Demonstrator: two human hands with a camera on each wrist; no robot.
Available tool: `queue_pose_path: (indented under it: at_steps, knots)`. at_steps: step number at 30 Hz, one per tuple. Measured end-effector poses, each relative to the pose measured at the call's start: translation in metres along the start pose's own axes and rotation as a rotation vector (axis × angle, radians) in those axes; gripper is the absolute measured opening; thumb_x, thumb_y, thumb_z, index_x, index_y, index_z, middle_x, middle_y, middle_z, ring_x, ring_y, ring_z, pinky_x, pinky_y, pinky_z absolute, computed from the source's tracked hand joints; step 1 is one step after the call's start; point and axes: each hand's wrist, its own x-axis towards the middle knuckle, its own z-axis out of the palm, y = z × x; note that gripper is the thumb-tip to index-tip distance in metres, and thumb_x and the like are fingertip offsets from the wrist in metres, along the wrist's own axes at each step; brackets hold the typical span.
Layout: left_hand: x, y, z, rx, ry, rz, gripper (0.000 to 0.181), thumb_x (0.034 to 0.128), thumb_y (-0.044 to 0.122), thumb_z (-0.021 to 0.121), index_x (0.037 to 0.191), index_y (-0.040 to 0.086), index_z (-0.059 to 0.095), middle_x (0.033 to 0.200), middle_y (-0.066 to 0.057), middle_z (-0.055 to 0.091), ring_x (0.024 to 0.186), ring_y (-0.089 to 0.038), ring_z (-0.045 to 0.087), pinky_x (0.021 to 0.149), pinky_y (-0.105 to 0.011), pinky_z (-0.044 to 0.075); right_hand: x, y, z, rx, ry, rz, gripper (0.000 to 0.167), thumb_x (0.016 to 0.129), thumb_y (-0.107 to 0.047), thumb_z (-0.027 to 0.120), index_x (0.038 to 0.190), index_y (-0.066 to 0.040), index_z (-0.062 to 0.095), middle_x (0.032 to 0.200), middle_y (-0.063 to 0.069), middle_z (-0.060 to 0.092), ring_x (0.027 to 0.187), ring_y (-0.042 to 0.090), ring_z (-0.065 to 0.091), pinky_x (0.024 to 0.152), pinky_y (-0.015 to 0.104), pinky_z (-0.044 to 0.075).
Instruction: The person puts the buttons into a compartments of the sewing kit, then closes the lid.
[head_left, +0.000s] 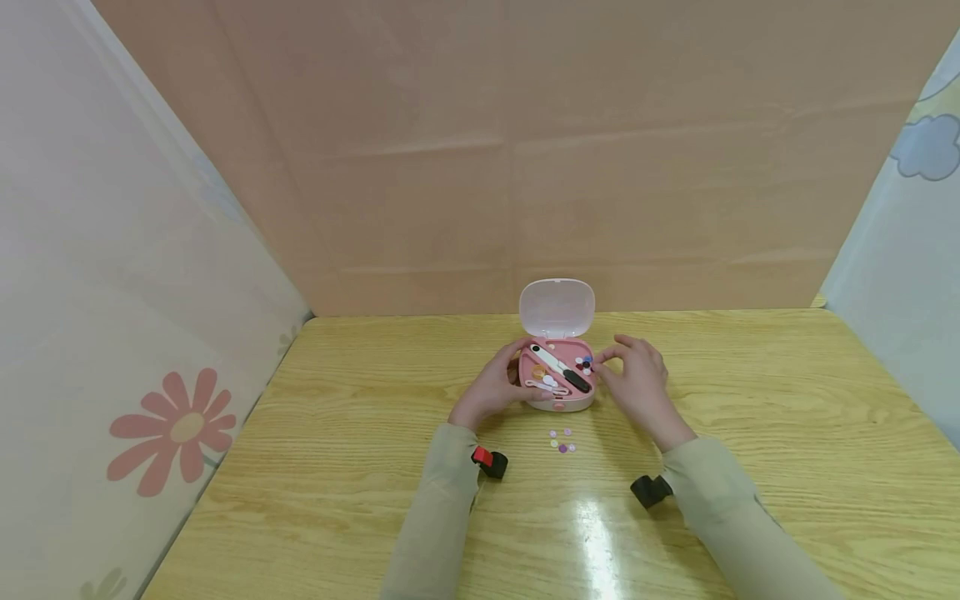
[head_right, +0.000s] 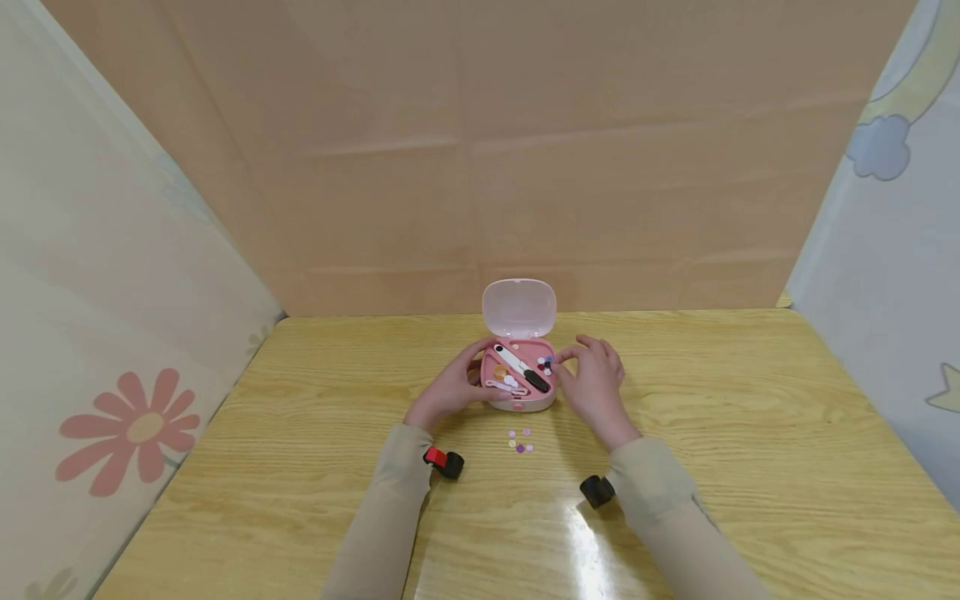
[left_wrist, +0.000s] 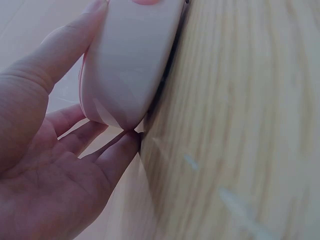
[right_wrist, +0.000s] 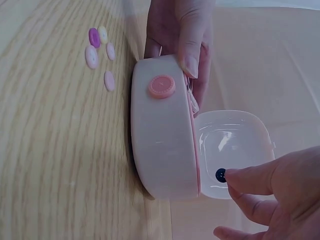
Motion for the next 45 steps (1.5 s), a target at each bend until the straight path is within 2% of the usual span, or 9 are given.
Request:
queue_pose_path:
  at_steps: [6,12,22,27,30,35,38,42,45]
  knots:
    - [0.000,0.000,0.000,-0.013,-0.010,0.020,0.087,0.0745,0.005,0.082,0.147,0.018,0.035,0.134,-0.005,0.049,0.117,-0.020,0.053,0.097,-0.031,0.044,0.005,0.000,0.003,0.002,0.002,0.003,0.011,0.091,-0.011,0.065,0.092,0.000,0.067,0.141,0.029,0.036,0.132,0.052,0.015,0.102,0.067,0.006]
    - [0.000,-0.001,-0.001,-0.005,-0.004,0.010,0.088,0.0740,0.006,0.083,0.147,0.019,0.035,0.133,-0.003,0.049,0.116,-0.019,0.053,0.097,-0.031,0.044,0.008,0.001,0.005,0.002,-0.002,0.009,0.012,0.091,-0.010,0.064,0.094,0.001,0.067,0.141,0.030,0.035,0.132,0.053,0.013,0.102,0.067,0.005]
    - [-0.001,-0.002,-0.002,0.020,0.005,-0.004,0.088,0.0743,0.009,0.083,0.147,0.021,0.034,0.133,-0.002,0.049,0.115,-0.017,0.053,0.097,-0.030,0.044,0.015,0.001,0.011,-0.014,-0.006,0.019,0.015,0.090,-0.011,0.065,0.095,0.003,0.068,0.140,0.029,0.038,0.131,0.052,0.017,0.102,0.066,0.009]
    - [-0.001,-0.001,-0.002,0.019,-0.004,0.013,0.088,0.0745,0.007,0.082,0.147,0.019,0.034,0.135,-0.006,0.048,0.117,-0.020,0.052,0.098,-0.033,0.043,0.019,0.001,0.015,-0.020,-0.009,0.019,0.015,0.090,-0.011,0.065,0.095,0.003,0.068,0.139,0.029,0.039,0.131,0.051,0.018,0.101,0.065,0.011]
    - [-0.003,0.004,-0.002,0.009,-0.011,0.017,0.089,0.0752,0.005,0.081,0.149,0.015,0.032,0.138,-0.010,0.046,0.119,-0.025,0.050,0.099,-0.037,0.042,0.021,0.002,0.017,-0.024,-0.010,0.023,0.015,0.091,-0.011,0.064,0.094,0.002,0.068,0.139,0.029,0.039,0.131,0.051,0.018,0.101,0.065,0.010]
    - [-0.012,0.023,-0.001,0.018,-0.005,-0.016,0.089,0.0770,0.003,0.079,0.150,0.010,0.028,0.141,-0.015,0.043,0.121,-0.029,0.049,0.102,-0.040,0.040,0.024,0.003,0.019,-0.016,-0.017,0.024,0.014,0.091,-0.012,0.064,0.094,0.001,0.068,0.140,0.028,0.038,0.131,0.051,0.017,0.101,0.065,0.009]
    - [-0.009,0.017,-0.001,0.027,0.001,-0.015,0.089,0.0767,0.004,0.080,0.150,0.012,0.029,0.140,-0.011,0.044,0.120,-0.026,0.050,0.102,-0.038,0.040,0.026,0.004,0.020,-0.012,-0.018,0.017,0.013,0.091,-0.012,0.064,0.093,0.000,0.068,0.140,0.028,0.038,0.131,0.052,0.017,0.101,0.066,0.009]
    - [-0.001,0.001,-0.001,0.020,-0.001,0.005,0.090,0.0755,0.006,0.081,0.149,0.017,0.031,0.139,-0.007,0.045,0.119,-0.023,0.050,0.100,-0.037,0.041,0.026,0.005,0.021,-0.015,-0.014,0.011,0.012,0.091,-0.012,0.065,0.092,0.000,0.068,0.140,0.028,0.038,0.131,0.051,0.018,0.101,0.066,0.010]
    - [-0.001,0.000,-0.001,0.023,0.001,0.006,0.090,0.0753,0.008,0.082,0.149,0.019,0.031,0.139,-0.005,0.045,0.119,-0.021,0.051,0.100,-0.036,0.041,0.027,0.005,0.022,-0.014,-0.012,0.014,0.012,0.091,-0.012,0.065,0.091,-0.001,0.068,0.140,0.028,0.038,0.131,0.051,0.018,0.100,0.066,0.011]
